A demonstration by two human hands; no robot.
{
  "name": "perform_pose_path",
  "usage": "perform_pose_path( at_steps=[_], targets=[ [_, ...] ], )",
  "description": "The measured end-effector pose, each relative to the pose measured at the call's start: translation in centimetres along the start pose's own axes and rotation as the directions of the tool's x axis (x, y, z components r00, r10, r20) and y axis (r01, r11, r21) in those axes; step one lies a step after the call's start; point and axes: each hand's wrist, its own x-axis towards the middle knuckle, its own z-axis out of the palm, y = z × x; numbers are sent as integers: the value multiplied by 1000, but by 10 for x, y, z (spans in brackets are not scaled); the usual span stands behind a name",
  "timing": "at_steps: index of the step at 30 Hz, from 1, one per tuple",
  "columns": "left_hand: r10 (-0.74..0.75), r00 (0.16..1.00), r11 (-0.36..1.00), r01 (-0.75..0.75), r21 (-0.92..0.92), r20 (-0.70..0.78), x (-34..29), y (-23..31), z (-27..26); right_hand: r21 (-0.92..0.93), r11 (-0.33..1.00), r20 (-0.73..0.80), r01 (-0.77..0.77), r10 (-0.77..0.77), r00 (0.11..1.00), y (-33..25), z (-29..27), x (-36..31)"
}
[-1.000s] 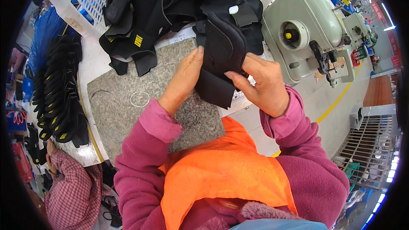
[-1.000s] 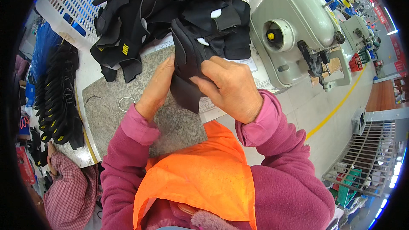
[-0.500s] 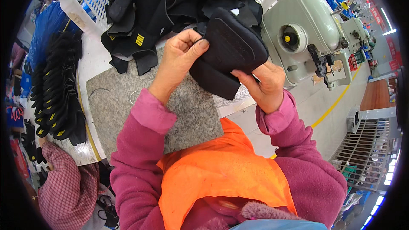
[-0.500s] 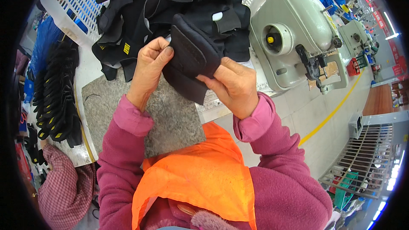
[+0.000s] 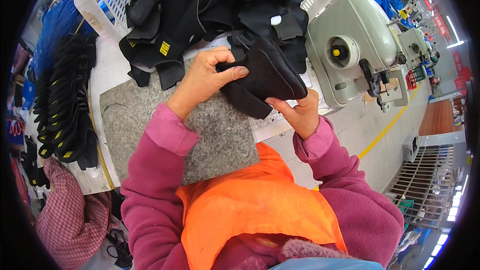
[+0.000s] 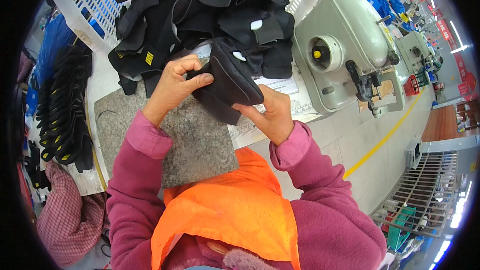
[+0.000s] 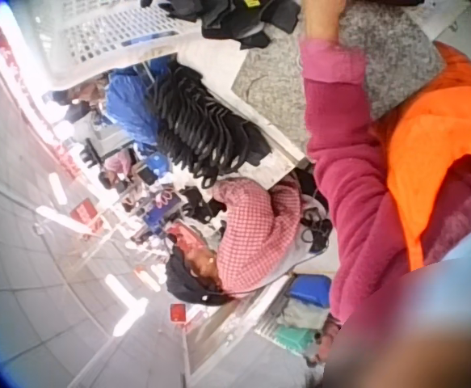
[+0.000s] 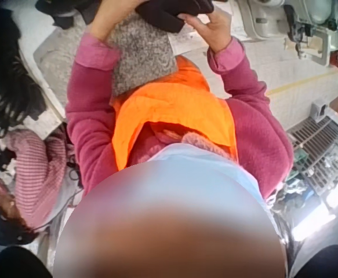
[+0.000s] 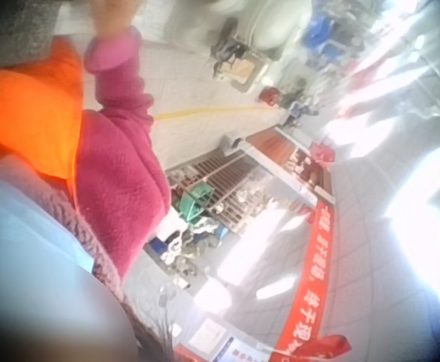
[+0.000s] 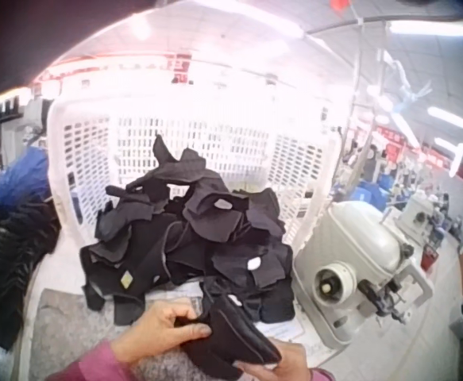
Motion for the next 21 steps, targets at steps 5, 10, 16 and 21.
perform_pose_path(
  at_steps=[5,10,16,21],
  targets=[
    [9,999,991,-15,135,48,1,15,-14,57,997,-7,-51,51,999,-24,-32,8],
    [34,996,872,-68,485,79,14,33,-4,-379,912,3,156,-167,986,-65,-42,32],
    [507,862,452,-262,853,-4,14,41,17,-399,910,47,117,-107,993,-76,-24,33],
    [445,895,577,-307,757,24,17,42,13,-330,936,-24,126,-142,990,-64,-17,21]
  ],
)
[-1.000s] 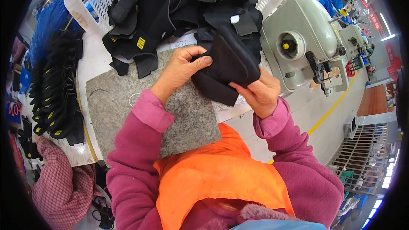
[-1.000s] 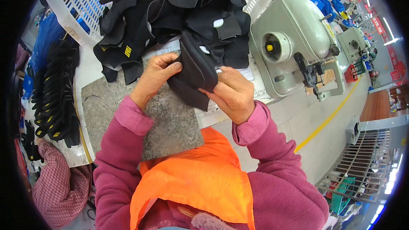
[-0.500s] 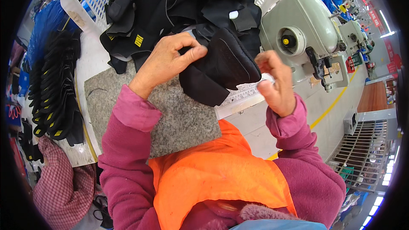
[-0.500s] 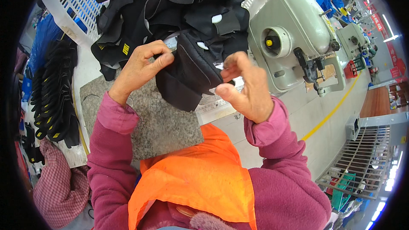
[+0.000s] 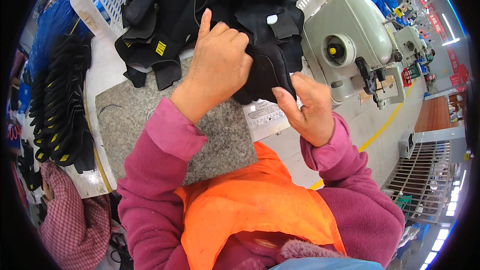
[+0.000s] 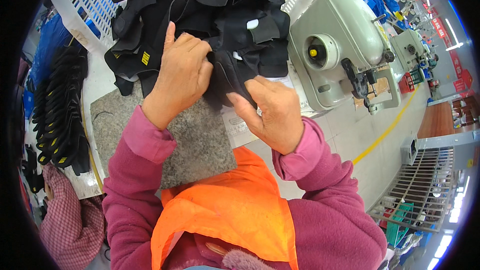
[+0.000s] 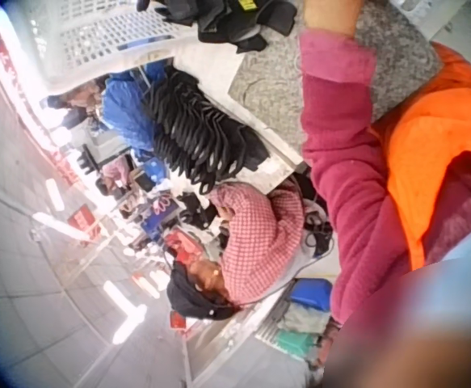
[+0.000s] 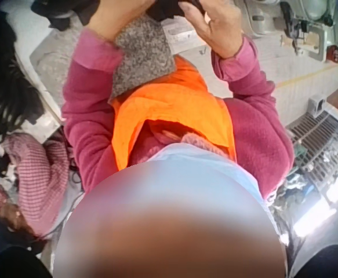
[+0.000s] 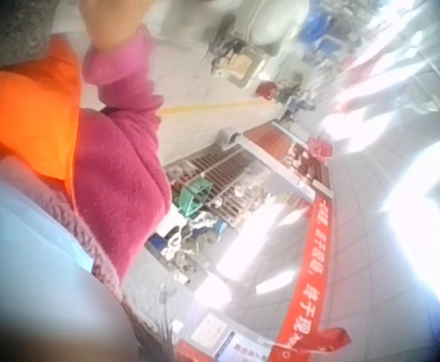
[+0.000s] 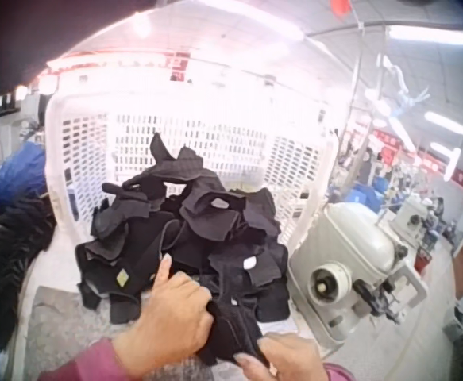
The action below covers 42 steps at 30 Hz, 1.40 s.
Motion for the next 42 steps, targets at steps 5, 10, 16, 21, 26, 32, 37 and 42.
perform_pose_path(
  at_steps=[5,10,16,21,26,32,37,42],
  targets=[
    [44,997,990,-52,-135,-57,0,-5,4,-21,1000,3,1,-1,1000,8,5,-8],
    [-45,979,959,-14,-284,-199,3,-12,29,14,1000,-26,-8,8,1000,18,11,-11],
    [-48,952,908,-84,-410,-302,10,-19,49,-20,994,-63,105,-106,992,25,17,-9],
    [-100,959,931,-4,-365,-264,3,-18,41,2,989,-106,146,-145,984,23,9,-2],
    [-79,961,908,-41,-418,-265,0,-16,44,76,993,-53,86,-82,995,19,12,2],
    [-70,973,970,14,-244,-221,-5,-15,40,32,984,5,173,-173,985,22,4,-1],
    [-55,980,966,4,-257,-191,-8,-11,40,92,991,-16,96,-95,995,22,7,1],
    [-43,968,984,-2,-180,-246,-9,-20,39,17,967,-108,254,-251,962,26,7,-2]
  ],
)
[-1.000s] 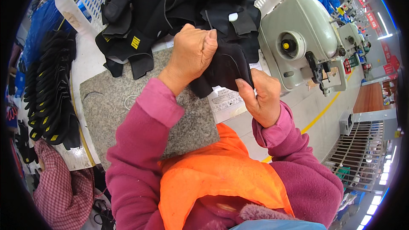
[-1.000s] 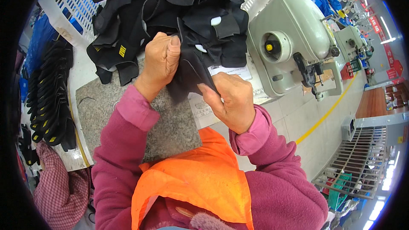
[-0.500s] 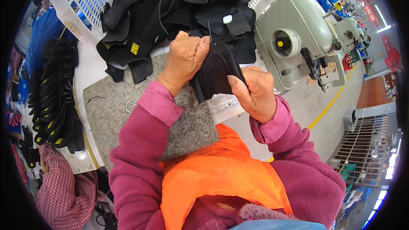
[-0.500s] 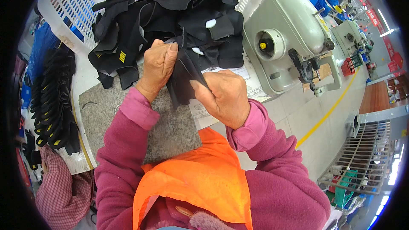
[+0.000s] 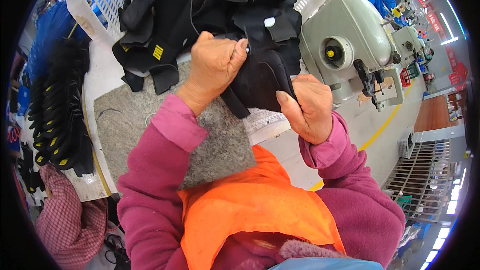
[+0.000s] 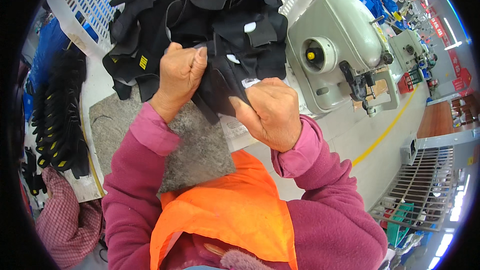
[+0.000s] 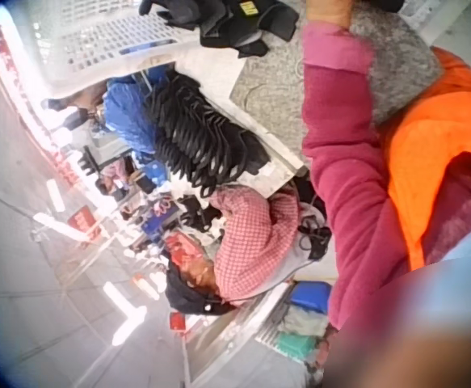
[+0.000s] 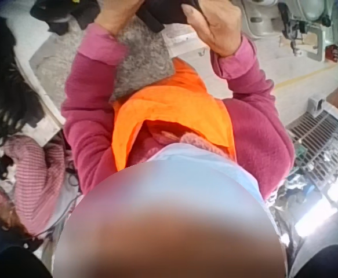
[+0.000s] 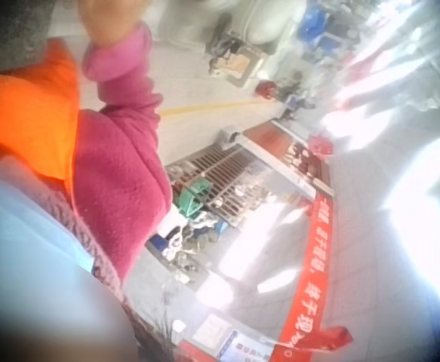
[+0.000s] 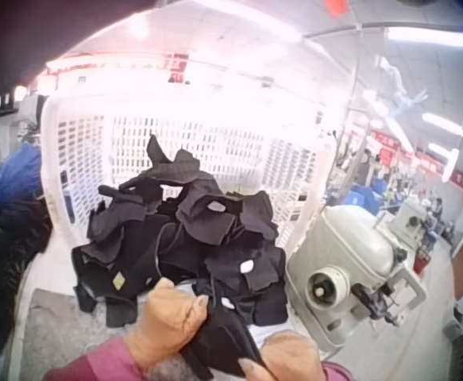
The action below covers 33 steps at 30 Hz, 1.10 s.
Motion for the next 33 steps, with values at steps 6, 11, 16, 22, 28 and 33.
perform_pose_path(
  at_steps=[6,11,16,22,28,33],
  targets=[
    [17,1000,997,-18,-74,-21,6,-1,7,23,995,58,-101,100,993,-5,3,1],
    [-163,987,981,160,-106,-15,0,5,7,-139,989,28,40,-37,999,-10,-18,28],
    [-518,844,825,536,-178,138,-17,10,11,-255,966,-330,45,-130,935,10,-17,54],
    [-562,801,711,595,-376,205,-44,22,24,38,996,-159,-78,83,984,1,-2,-17],
    [-536,826,781,564,-268,175,-44,28,18,-38,996,-242,-82,70,968,-2,18,-49],
    [-538,812,784,580,-220,225,-39,32,13,-85,987,-54,-134,129,990,-2,4,-45]
  ],
)
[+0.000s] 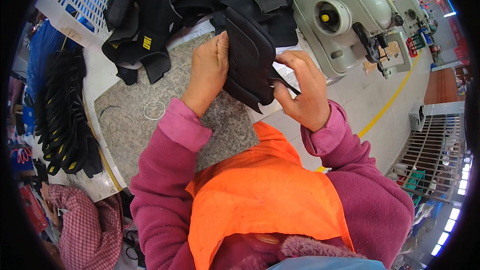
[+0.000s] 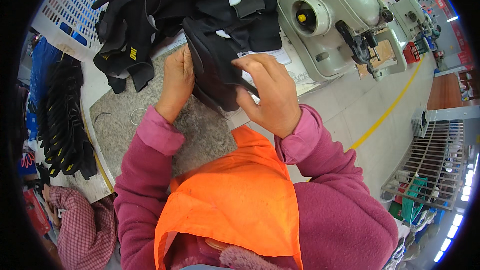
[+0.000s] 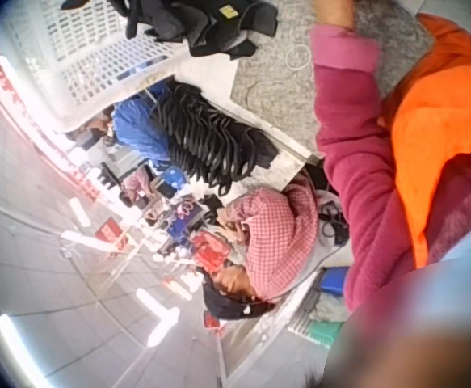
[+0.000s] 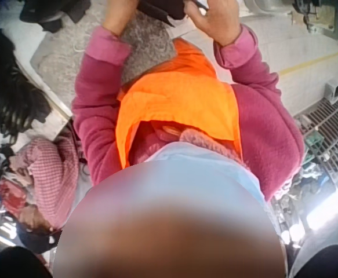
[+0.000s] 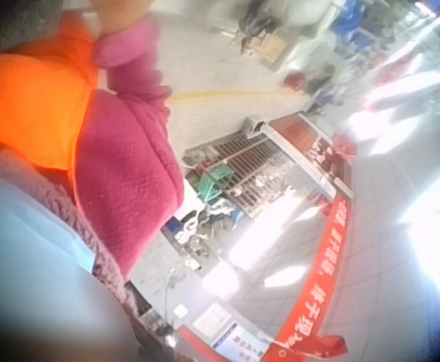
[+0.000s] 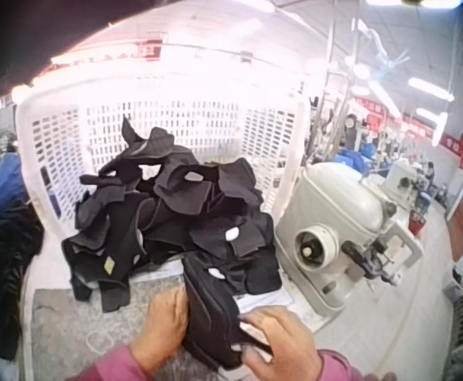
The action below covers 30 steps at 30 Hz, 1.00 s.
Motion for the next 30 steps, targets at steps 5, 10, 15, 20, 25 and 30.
perform_pose_path(
  at_steps=[5,10,15,20,25,30],
  targets=[
    [64,998,998,-64,23,8,-1,3,-1,-136,990,36,30,-26,999,-5,-4,9],
    [88,996,985,-87,146,-2,1,1,-7,-144,982,9,122,-122,993,-7,2,9],
    [136,991,976,-137,169,14,2,-1,-8,-90,996,-36,10,-14,999,-6,-1,-2],
    [88,996,980,-90,180,20,-1,-1,-7,-99,986,-138,137,-150,979,-10,-6,-16],
    [133,991,964,-130,233,0,-1,2,-7,-246,969,-72,21,-40,997,-20,-8,-17],
    [84,996,969,-80,235,-7,-1,3,-6,-371,927,11,-53,62,998,-31,1,-12]
  ],
)
